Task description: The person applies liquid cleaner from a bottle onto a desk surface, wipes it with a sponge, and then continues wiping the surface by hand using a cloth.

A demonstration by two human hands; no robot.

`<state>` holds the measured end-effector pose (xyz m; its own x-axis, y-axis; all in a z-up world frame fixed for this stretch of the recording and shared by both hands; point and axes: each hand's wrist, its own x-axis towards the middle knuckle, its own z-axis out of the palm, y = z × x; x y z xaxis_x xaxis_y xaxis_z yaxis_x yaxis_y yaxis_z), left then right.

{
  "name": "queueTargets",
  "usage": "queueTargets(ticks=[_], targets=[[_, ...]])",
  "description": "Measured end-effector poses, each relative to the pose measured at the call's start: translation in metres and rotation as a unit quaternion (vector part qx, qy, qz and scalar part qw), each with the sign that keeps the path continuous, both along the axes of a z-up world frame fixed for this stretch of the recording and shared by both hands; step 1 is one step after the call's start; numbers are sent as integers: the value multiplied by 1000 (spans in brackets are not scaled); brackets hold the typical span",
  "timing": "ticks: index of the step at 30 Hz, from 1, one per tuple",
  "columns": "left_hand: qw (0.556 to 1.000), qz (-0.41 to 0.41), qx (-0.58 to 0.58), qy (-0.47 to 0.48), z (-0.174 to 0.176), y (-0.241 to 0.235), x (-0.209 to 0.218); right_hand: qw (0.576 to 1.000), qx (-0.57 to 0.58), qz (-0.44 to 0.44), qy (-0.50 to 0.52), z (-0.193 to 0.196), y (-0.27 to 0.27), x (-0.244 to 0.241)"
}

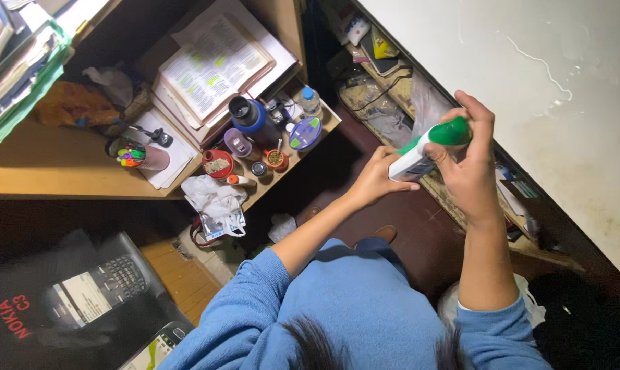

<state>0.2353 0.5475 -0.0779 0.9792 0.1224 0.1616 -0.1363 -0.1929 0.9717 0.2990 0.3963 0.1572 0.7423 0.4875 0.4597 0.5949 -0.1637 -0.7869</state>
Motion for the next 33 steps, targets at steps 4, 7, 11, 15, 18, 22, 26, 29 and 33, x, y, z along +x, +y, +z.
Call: queueTargets(ticks=[4, 7, 11, 15, 18, 22, 26, 29, 33], targets=[[986, 81, 19, 143, -44, 68, -52, 997, -36, 14, 60, -51, 51, 17], [971, 122, 9, 208, -65, 108, -101, 993, -67, -29, 88, -163, 101, 58], [951, 161, 7, 264, -86, 145, -158, 975, -174, -80, 113, -304, 169, 101], [935, 181, 3, 306, -85, 172, -199, 971, -196, -56, 127, -367, 211, 128], [919, 200, -25, 338, -76, 187, -219, 966, -216, -31, 139, -380, 232, 133], [914, 213, -28, 346, -75, 201, -225, 958, -242, 10, 151, -389, 251, 134], [914, 213, -28, 343, -68, 206, -224, 952, -256, 16, 165, -373, 255, 121], [915, 204, -25, 346, -53, 209, -220, 953, -243, 14, 180, -361, 251, 110], [925, 200, -20, 321, -46, 210, -214, 947, -255, -5, 195, -363, 240, 107]])
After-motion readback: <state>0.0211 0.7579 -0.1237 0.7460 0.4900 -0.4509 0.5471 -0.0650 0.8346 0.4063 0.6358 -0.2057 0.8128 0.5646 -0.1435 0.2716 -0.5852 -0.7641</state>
